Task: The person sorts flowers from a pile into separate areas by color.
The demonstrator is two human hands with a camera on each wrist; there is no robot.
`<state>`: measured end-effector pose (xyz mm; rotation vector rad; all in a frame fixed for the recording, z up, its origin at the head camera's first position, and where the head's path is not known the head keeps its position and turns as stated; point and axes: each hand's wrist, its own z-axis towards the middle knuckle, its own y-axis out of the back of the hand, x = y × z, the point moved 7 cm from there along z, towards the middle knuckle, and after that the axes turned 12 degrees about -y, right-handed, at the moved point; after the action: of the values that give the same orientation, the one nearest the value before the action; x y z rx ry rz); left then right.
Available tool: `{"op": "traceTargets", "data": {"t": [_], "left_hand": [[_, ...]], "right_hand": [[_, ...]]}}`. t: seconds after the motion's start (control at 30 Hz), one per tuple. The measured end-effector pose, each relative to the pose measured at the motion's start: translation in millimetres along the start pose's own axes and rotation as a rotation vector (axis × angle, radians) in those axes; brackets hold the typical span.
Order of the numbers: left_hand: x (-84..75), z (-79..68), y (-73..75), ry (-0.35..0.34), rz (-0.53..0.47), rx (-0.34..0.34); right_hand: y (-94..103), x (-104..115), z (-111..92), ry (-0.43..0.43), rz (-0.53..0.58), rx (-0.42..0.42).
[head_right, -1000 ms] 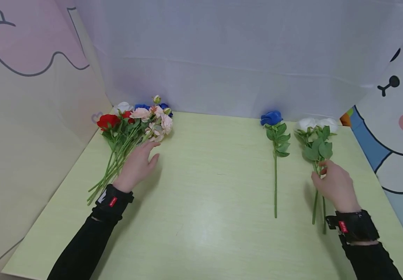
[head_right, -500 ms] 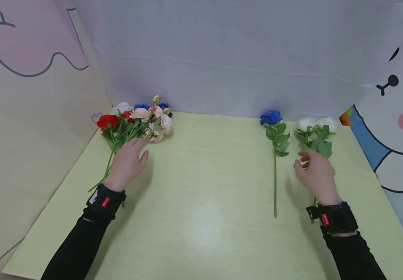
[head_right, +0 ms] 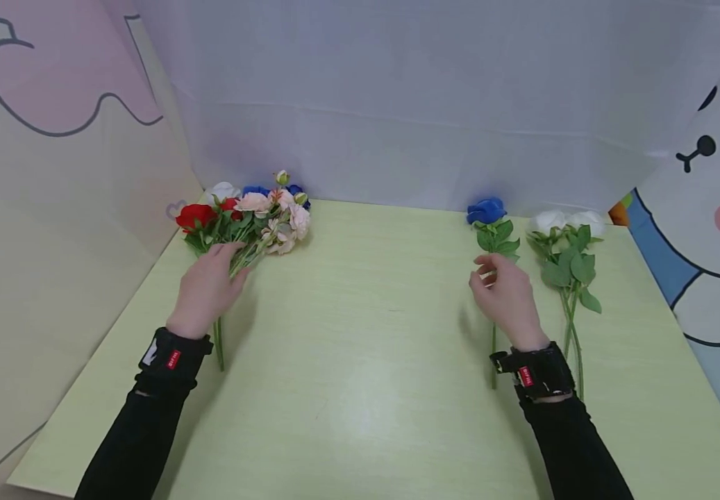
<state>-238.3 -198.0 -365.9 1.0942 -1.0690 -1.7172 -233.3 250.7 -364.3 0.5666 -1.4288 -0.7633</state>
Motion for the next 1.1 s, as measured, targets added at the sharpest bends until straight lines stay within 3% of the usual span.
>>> {"op": "traceTargets", "data": {"t": [0.47,0.77,1.1], "left_hand": [[28.0,-1.2,-1.1,0.166,-0.140,0.055],[40.1,-4.2,-4.0,0.194,-0.152,0.103],[50.1,-8.2,-10.0,0.219,-0.165,0.169]], "right_hand": [[-62.2,70.0,6.2,0.011,0.166,0.117],[-88.3,101.4,2.9,0.036,0.279,0.194],[-108.7,117.4,-6.1,0.078,0.324,0.268]]}}
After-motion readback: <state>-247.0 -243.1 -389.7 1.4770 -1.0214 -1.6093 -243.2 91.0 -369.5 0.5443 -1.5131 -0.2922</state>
